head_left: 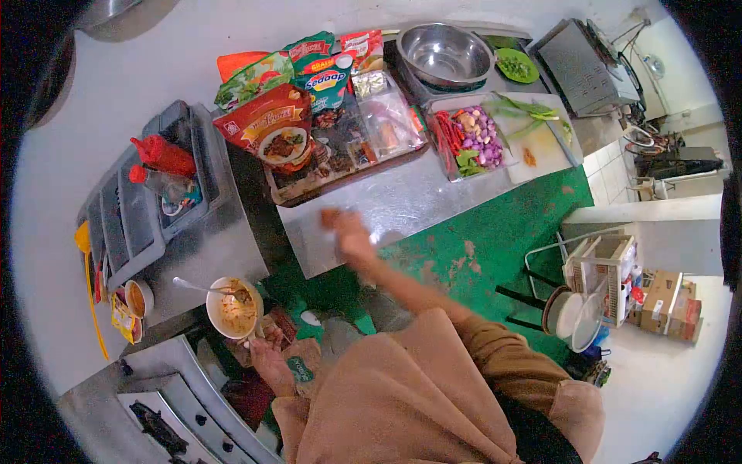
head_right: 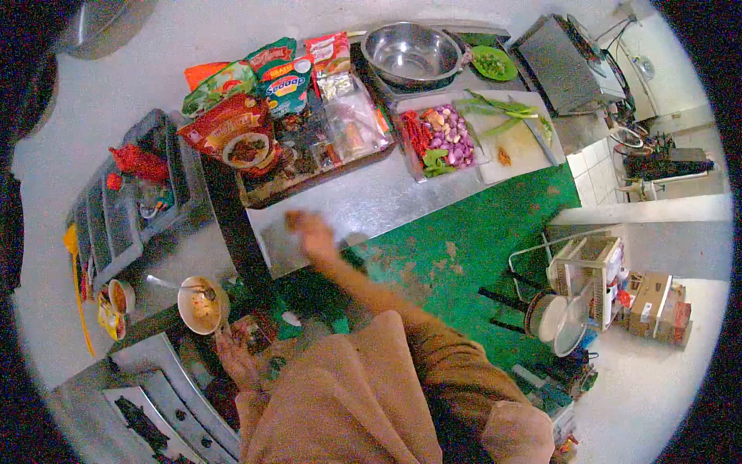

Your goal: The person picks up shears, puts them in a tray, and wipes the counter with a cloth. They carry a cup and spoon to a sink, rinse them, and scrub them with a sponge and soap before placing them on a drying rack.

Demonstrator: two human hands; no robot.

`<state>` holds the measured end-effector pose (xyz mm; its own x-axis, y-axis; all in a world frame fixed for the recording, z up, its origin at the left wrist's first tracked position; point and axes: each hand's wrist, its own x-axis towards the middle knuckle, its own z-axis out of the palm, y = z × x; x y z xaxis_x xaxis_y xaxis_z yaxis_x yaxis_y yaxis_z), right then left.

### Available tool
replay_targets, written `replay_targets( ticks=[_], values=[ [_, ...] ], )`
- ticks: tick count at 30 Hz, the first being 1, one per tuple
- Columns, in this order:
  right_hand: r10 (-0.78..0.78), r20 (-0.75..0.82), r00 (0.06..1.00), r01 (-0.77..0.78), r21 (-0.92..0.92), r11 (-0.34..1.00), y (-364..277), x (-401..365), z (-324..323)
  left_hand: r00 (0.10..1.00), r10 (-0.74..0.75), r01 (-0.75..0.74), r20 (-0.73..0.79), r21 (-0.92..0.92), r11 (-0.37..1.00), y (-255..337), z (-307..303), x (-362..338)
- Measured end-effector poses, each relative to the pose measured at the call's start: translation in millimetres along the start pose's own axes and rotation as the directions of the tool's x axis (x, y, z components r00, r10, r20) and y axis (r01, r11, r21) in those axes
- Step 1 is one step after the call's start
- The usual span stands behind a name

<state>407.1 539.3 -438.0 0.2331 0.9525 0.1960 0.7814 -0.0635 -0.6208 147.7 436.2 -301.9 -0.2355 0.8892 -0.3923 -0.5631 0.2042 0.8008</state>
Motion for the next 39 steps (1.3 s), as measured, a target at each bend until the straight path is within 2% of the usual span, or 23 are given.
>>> replay_targets(
  ticks=[1, 3, 4, 5, 6, 7, 8, 9, 10, 11, 12, 14, 17, 21, 24, 26, 27, 28, 30, 32, 33, 35, 39],
  values=[
    [0.058, 0.148, 0.987, -0.075, 0.112, 0.991, -43.6, -8.1, -8.5, 1.0, -0.028, 0.028, -0.004, 0.01, 1.0, -0.7, -1.3, 0.4],
    [-0.424, 0.198, 0.884, 0.404, 0.135, 0.905, -83.0, -13.0, -16.7, 0.999, -0.047, 0.047, -0.017, 0.021, 0.999, 2.2, -1.0, -0.3],
    [-0.432, 0.198, 0.88, 0.41, 0.143, 0.901, -94.7, -3.5, -31.2, 0.999, -0.035, 0.035, 0.007, 0.005, 0.999, 5.2, 3.5, -0.5],
    [-0.174, 0.414, 0.894, 0.019, 0.351, 0.936, -98.1, 9.9, -53.0, 0.999, -0.022, 0.023, 0.026, -0.013, 1.0, 7.5, 5.6, 0.3],
    [0.027, 0.658, 0.753, -0.4, 0.425, 0.812, -93.6, 15.3, -69.5, 1.0, -0.013, 0.013, 0.004, -0.015, 1.0, 8.6, 3.3, 1.4],
    [-0.258, 0.16, 0.953, 0.141, 0.521, 0.842, -32.9, -4.5, -42.3, 0.998, -0.027, 0.028, 0.053, -0.003, 1.0, 8.7, -1.7, 1.7],
    [-0.262, 0.096, 0.96, 0.262, 0.014, 0.965, -1.6, 4.5, -63.6, 0.994, -0.041, 0.04, 0.098, 0.012, 0.999, 9.4, -10.3, -0.3],
    [-0.225, 0.027, 0.974, 0.222, 0.073, 0.972, 12.2, 31.0, -95.2, 0.997, -0.026, 0.025, 0.068, 0.012, 1.0, 5.2, -23.1, -0.7],
    [0.371, 0.182, 0.91, -0.381, 0.023, 0.924, -23.4, 52.4, -146.7, 0.997, 0.042, -0.054, 0.061, 0.21, 0.976, -1.3, -34.9, 1.0],
    [0.16, -0.208, 0.965, -0.129, 0.153, 0.98, 14.2, 50.7, -136.7, 0.992, 0.102, -0.121, 0.07, 0.399, 0.909, -5.3, -44.8, 2.6],
    [0.152, -0.198, 0.968, -0.121, 0.158, 0.98, 29.8, 52.8, -125.2, 0.997, 0.046, -0.046, 0.067, -0.002, 0.999, 1.0, -38.0, 1.0],
    [0.047, -0.262, 0.964, -0.101, -0.2, 0.975, 44.2, 58.6, -110.4, 1.0, 0.023, -0.023, 0.021, -0.013, 1.0, 7.9, -31.9, -1.4],
    [-0.09, -0.018, 0.996, 0.088, -0.089, 0.992, -1.5, 47.9, -41.2, 1.0, -0.02, 0.02, -0.012, -0.001, 1.0, 9.8, -42.7, -6.2],
    [-0.189, 0.069, 0.98, 0.197, -0.135, 0.971, -67.9, 31.5, 16.6, 0.999, -0.025, 0.026, -0.047, 0.023, 0.999, 15.6, -39.0, -9.9],
    [-0.303, 0.396, 0.867, 0.317, 0.032, 0.948, -92.8, 17.9, -6.3, 0.999, -0.045, 0.045, 0.011, -0.031, 0.999, 23.3, -44.8, -8.1],
    [-0.555, 0.31, 0.772, 0.548, 0.118, 0.828, -56.4, -13.0, -26.9, 0.999, -0.033, 0.033, 0.002, 0.048, 0.998, 16.7, -65.0, -8.4],
    [-0.303, 0.453, 0.838, 0.173, 0.305, 0.937, -39.9, -24.6, -41.4, 1.0, -0.029, 0.03, -0.01, 0.129, 0.991, 14.8, -73.8, -8.6],
    [-0.065, 0.627, 0.776, -0.246, 0.397, 0.884, -23.2, -29.8, -58.4, 1.0, -0.027, 0.028, -0.013, 0.122, 0.992, 20.6, -73.1, -8.2],
    [-0.254, 0.455, 0.853, 0.264, 0.043, 0.964, -11.7, -12.9, -125.5, 1.0, 0.027, -0.028, 0.011, 0.046, 0.999, 32.7, -66.6, -8.9],
    [0.001, 0.205, 0.979, -0.061, 0.285, 0.957, -9.8, 5.8, -133.5, 1.0, 0.011, -0.012, 0.019, 0.055, 0.998, 33.7, -82.0, -7.6],
    [-0.002, 0.206, 0.979, -0.058, 0.283, 0.958, -5.2, 13.8, -121.4, 0.999, -0.006, 0.004, 0.033, 0.073, 0.997, 34.6, -88.3, -6.2],
    [0.027, -0.21, 0.977, -0.089, -0.292, 0.952, 8.0, 29.1, -87.0, 0.999, -0.02, 0.018, 0.033, 0.073, 0.997, 40.9, -94.0, -4.6],
    [-0.171, -0.014, 0.985, 0.164, -0.204, 0.965, -60.3, 14.9, -7.7, 0.99, -0.139, 0.139, -0.02, 0.039, 0.989, 61.7, -96.9, 0.1]
  ],
)
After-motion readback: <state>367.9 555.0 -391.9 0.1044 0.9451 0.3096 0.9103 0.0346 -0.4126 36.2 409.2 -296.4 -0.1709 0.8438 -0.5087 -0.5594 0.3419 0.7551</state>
